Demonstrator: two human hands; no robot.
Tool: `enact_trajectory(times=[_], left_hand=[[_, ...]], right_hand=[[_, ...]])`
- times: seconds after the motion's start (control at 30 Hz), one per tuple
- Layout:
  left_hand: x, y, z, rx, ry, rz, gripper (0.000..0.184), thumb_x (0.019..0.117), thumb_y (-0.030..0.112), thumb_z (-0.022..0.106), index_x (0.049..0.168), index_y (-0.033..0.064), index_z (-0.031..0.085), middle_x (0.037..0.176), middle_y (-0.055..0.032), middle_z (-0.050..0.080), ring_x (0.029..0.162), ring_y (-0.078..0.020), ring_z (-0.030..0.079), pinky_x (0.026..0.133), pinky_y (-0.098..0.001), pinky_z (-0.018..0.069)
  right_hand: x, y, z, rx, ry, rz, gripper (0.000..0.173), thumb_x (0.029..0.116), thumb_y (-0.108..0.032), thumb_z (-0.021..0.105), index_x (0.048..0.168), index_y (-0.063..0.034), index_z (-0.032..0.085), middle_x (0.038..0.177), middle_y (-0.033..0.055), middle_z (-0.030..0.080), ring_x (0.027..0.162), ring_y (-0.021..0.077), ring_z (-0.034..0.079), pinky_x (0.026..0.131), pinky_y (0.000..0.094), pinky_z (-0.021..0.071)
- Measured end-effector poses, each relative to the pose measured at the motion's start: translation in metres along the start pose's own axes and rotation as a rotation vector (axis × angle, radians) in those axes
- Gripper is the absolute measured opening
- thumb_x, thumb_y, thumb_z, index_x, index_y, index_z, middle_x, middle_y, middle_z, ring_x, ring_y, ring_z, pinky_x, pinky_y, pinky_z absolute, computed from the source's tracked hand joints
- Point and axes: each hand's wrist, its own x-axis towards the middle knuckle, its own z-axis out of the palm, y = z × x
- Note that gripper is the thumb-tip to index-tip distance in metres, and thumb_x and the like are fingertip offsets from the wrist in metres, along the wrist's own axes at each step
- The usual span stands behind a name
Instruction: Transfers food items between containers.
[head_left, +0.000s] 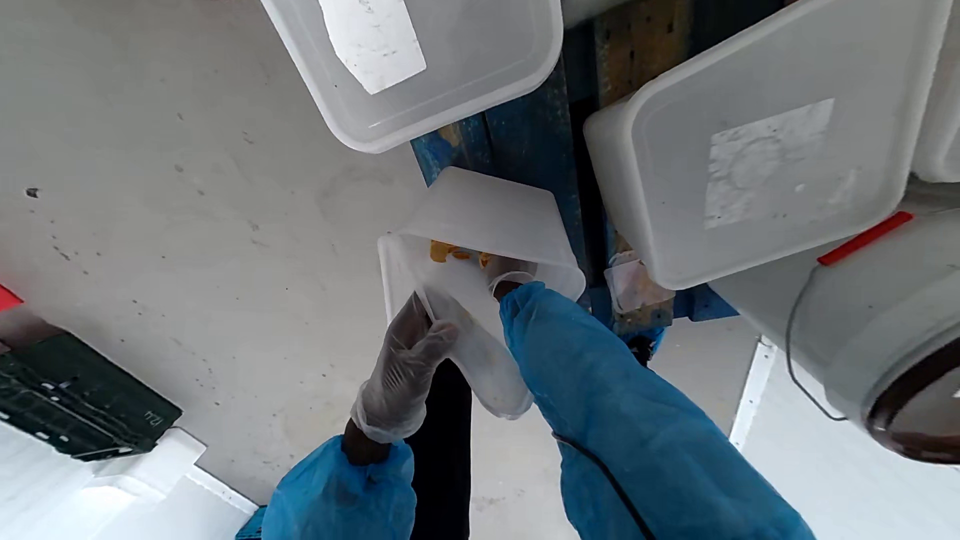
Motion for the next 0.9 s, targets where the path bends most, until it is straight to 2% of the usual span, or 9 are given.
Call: enact_trajectory(times=[0.1, 0.2, 0.3, 0.43, 0.6, 0.7, 0.8, 0.87, 0.9], left_hand=[[0.001, 0.002, 0.002, 0.022, 0.016, -0.018, 0.031, 0.0962, 0.023, 0.066, 0.126, 0.0160, 0.062, 0.105, -0.0001, 0.072, 0.090, -0.0084, 0.071, 0.079, -0.0264, 0.0621], [0.002, 0.004, 0.001, 0.047, 0.018, -0.043, 0.031, 0.0968, 0.019, 0.062, 0.127, 0.0145, 0.060, 0.105, -0.0008, 0.072, 0.090, -0.0087, 0.071, 0.078, -0.0269, 0.0623], [0.006, 0.005, 0.001, 0.039, 0.021, -0.033, 0.031, 0.0969, 0.020, 0.062, 0.127, 0.0146, 0.060, 0.104, -0.0007, 0.072, 0.089, -0.0085, 0.071, 0.077, -0.0271, 0.0625], [0.005, 0.005, 0.003, 0.023, 0.008, -0.032, 0.027, 0.0982, 0.015, 0.059, 0.125, 0.0139, 0.060, 0.103, -0.0006, 0.072, 0.089, -0.0087, 0.071, 0.077, -0.0274, 0.0627], [0.007, 0.007, 0.005, 0.013, 0.022, -0.030, 0.025, 0.0994, 0.017, 0.060, 0.125, 0.0144, 0.060, 0.103, -0.0005, 0.071, 0.088, -0.0087, 0.071, 0.078, -0.0268, 0.0626], [0.010, 0.011, 0.010, 0.029, 0.032, -0.038, 0.026, 0.1005, 0.018, 0.058, 0.126, 0.0140, 0.058, 0.101, 0.0002, 0.071, 0.086, -0.0083, 0.071, 0.076, -0.0266, 0.0624], [0.019, 0.021, 0.019, 0.036, 0.037, -0.054, 0.025, 0.1024, 0.009, 0.050, 0.126, 0.0125, 0.056, 0.100, 0.0014, 0.071, 0.084, -0.0070, 0.070, 0.072, -0.0254, 0.0623], [0.030, 0.024, 0.020, 0.007, 0.022, -0.040, 0.021, 0.1014, 0.005, 0.047, 0.121, 0.0096, 0.054, 0.093, 0.0013, 0.071, 0.078, -0.0069, 0.071, 0.068, -0.0251, 0.0628], [0.036, 0.026, 0.021, -0.002, 0.004, -0.032, 0.018, 0.1020, 0.005, 0.045, 0.118, 0.0089, 0.053, 0.089, 0.0013, 0.070, 0.074, -0.0073, 0.070, 0.064, -0.0256, 0.0632]], right_hand=[[0.001, 0.002, 0.002, 0.000, 0.045, 0.017, 0.053, 0.0975, -0.023, 0.066, 0.143, 0.0022, 0.055, 0.147, 0.0272, 0.053, 0.141, 0.0419, 0.046, 0.115, 0.0606, 0.0358], [0.008, 0.005, 0.002, -0.022, 0.013, 0.005, 0.056, 0.0958, -0.025, 0.068, 0.144, 0.0002, 0.055, 0.149, 0.0266, 0.051, 0.143, 0.0426, 0.044, 0.115, 0.0632, 0.0343], [0.020, 0.011, 0.010, -0.025, 0.038, -0.029, 0.055, 0.0942, -0.028, 0.068, 0.141, -0.0009, 0.058, 0.146, 0.0254, 0.055, 0.141, 0.0420, 0.046, 0.113, 0.0643, 0.0372], [0.023, 0.014, 0.024, -0.069, 0.061, -0.054, 0.058, 0.0951, -0.027, 0.066, 0.144, 0.0021, 0.053, 0.148, 0.0276, 0.052, 0.142, 0.0436, 0.045, 0.112, 0.0651, 0.0366], [0.028, 0.008, 0.028, -0.105, 0.130, -0.121, 0.053, 0.0951, -0.023, 0.065, 0.142, -0.0006, 0.056, 0.145, 0.0269, 0.055, 0.139, 0.0444, 0.048, 0.108, 0.0665, 0.0406], [0.014, 0.006, 0.015, -0.078, 0.142, -0.222, 0.061, 0.0872, -0.026, 0.074, 0.142, -0.0051, 0.057, 0.144, 0.0251, 0.056, 0.137, 0.0443, 0.049, 0.107, 0.0684, 0.0408], [-0.017, 0.020, -0.015, 0.134, 0.118, -0.413, 0.051, 0.0901, -0.031, 0.074, 0.134, -0.0073, 0.064, 0.131, 0.0218, 0.064, 0.124, 0.0387, 0.060, 0.100, 0.0603, 0.0502], [-0.038, 0.033, -0.031, 0.395, 0.044, -0.539, 0.039, 0.0900, -0.023, 0.076, 0.124, -0.0043, 0.069, 0.121, 0.0205, 0.065, 0.111, 0.0335, 0.064, 0.094, 0.0534, 0.0536], [-0.050, 0.041, -0.042, 0.517, -0.037, -0.548, 0.034, 0.0910, -0.017, 0.075, 0.122, -0.0049, 0.068, 0.118, 0.0168, 0.065, 0.106, 0.0279, 0.065, 0.091, 0.0484, 0.0550]])
